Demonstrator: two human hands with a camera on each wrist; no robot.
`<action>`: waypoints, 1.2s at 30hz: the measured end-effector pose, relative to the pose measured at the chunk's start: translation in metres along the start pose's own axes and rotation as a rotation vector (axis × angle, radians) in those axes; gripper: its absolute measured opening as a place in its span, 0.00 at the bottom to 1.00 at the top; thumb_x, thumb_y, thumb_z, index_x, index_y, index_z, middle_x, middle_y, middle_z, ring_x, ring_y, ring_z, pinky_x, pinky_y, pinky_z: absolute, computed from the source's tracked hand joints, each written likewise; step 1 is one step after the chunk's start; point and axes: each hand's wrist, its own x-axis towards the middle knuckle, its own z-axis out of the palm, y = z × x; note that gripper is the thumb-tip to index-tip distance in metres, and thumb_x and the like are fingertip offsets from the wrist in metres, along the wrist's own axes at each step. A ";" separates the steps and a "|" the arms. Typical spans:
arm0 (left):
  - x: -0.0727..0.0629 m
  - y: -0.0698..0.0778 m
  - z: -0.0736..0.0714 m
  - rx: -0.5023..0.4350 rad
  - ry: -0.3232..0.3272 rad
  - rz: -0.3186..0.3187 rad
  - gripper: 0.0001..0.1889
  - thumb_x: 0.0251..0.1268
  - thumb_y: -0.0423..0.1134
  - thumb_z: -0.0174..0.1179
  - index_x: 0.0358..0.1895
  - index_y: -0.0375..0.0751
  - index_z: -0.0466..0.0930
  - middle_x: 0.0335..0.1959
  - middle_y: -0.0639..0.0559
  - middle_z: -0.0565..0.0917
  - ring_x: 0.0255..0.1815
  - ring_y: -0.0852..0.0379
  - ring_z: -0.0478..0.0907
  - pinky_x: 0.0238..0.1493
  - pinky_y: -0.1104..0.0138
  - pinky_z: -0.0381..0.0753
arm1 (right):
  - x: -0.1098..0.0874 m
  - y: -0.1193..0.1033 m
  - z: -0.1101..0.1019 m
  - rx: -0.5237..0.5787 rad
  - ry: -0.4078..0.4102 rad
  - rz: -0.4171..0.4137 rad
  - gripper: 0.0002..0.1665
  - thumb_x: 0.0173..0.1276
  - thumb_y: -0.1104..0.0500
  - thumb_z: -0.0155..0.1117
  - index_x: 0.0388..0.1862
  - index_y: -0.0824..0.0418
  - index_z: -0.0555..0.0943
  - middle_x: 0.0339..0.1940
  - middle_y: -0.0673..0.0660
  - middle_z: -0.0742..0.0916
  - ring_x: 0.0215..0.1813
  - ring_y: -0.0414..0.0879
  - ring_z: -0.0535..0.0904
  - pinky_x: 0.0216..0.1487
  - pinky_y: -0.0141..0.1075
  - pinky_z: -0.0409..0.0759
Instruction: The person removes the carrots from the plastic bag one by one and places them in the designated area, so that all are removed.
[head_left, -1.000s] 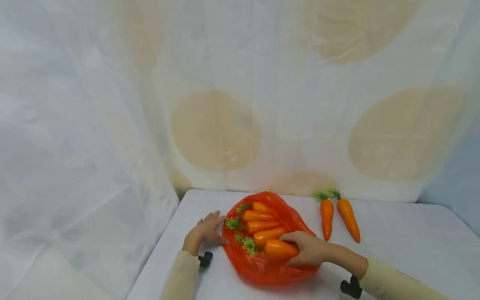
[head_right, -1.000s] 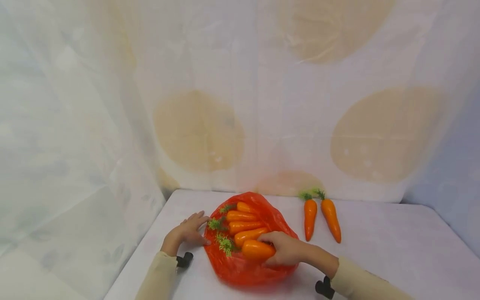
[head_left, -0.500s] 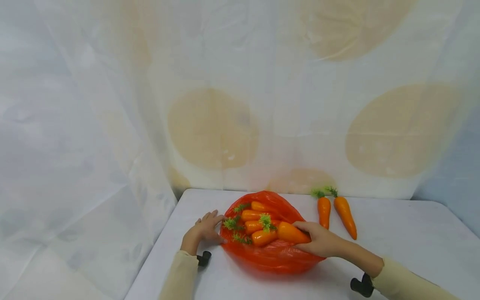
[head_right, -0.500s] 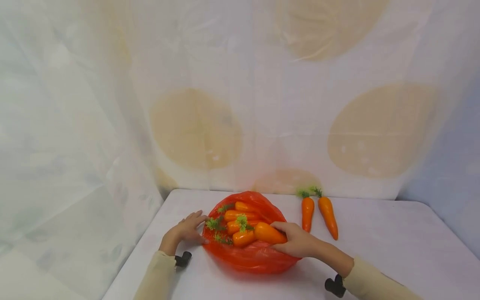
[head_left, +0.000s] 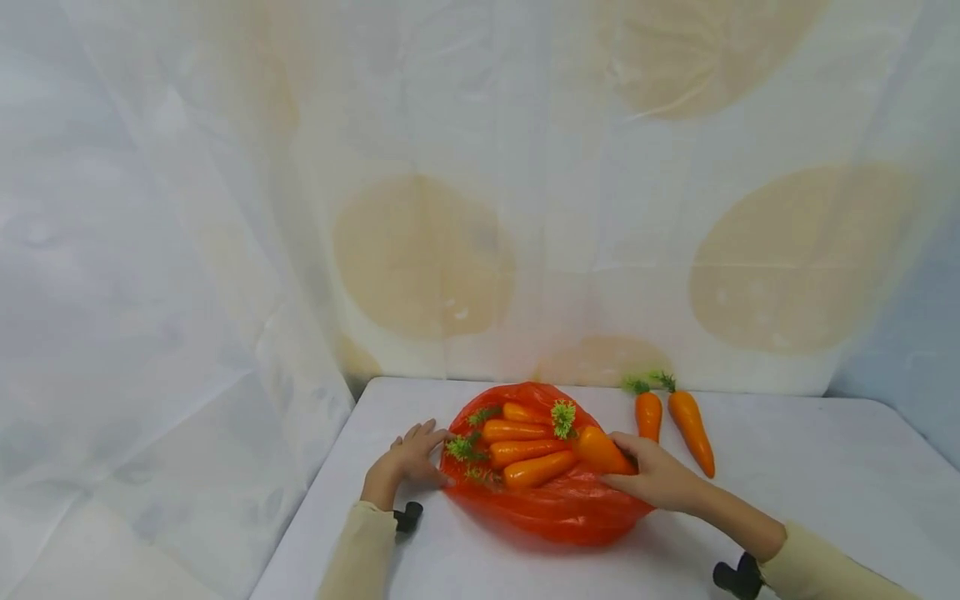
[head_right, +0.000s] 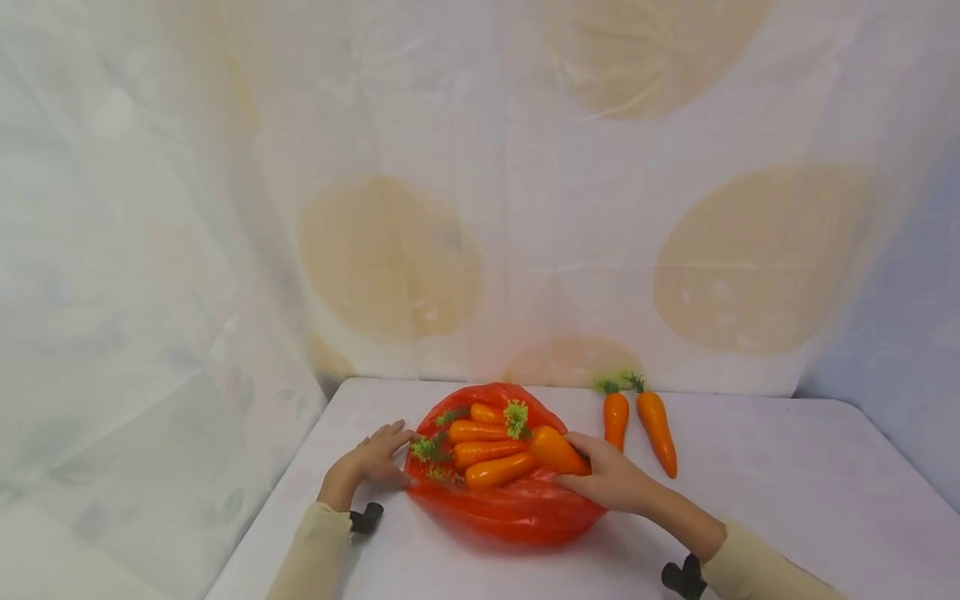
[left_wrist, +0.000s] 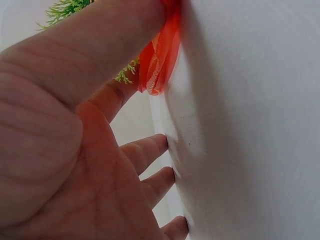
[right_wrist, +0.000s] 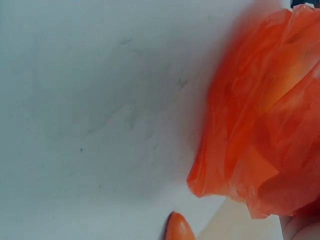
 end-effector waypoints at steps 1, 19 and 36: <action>0.000 0.000 0.000 0.003 0.002 0.002 0.36 0.49 0.49 0.75 0.65 0.54 0.73 0.78 0.37 0.58 0.78 0.32 0.50 0.71 0.29 0.47 | 0.000 0.000 -0.001 0.008 0.013 0.007 0.23 0.67 0.51 0.68 0.56 0.59 0.76 0.44 0.54 0.85 0.40 0.41 0.80 0.44 0.29 0.83; -0.002 0.004 -0.002 -0.036 -0.011 -0.033 0.37 0.50 0.47 0.75 0.66 0.53 0.72 0.79 0.39 0.56 0.79 0.33 0.47 0.73 0.32 0.43 | -0.006 0.010 -0.029 0.183 0.286 0.107 0.27 0.72 0.51 0.62 0.58 0.67 0.67 0.40 0.63 0.83 0.40 0.49 0.82 0.41 0.32 0.85; -0.003 0.005 -0.003 -0.014 -0.011 -0.030 0.37 0.50 0.48 0.75 0.66 0.55 0.72 0.79 0.39 0.56 0.79 0.34 0.48 0.73 0.31 0.44 | -0.015 0.023 -0.055 0.172 0.398 0.160 0.32 0.76 0.46 0.56 0.64 0.68 0.62 0.40 0.63 0.83 0.34 0.49 0.82 0.34 0.38 0.85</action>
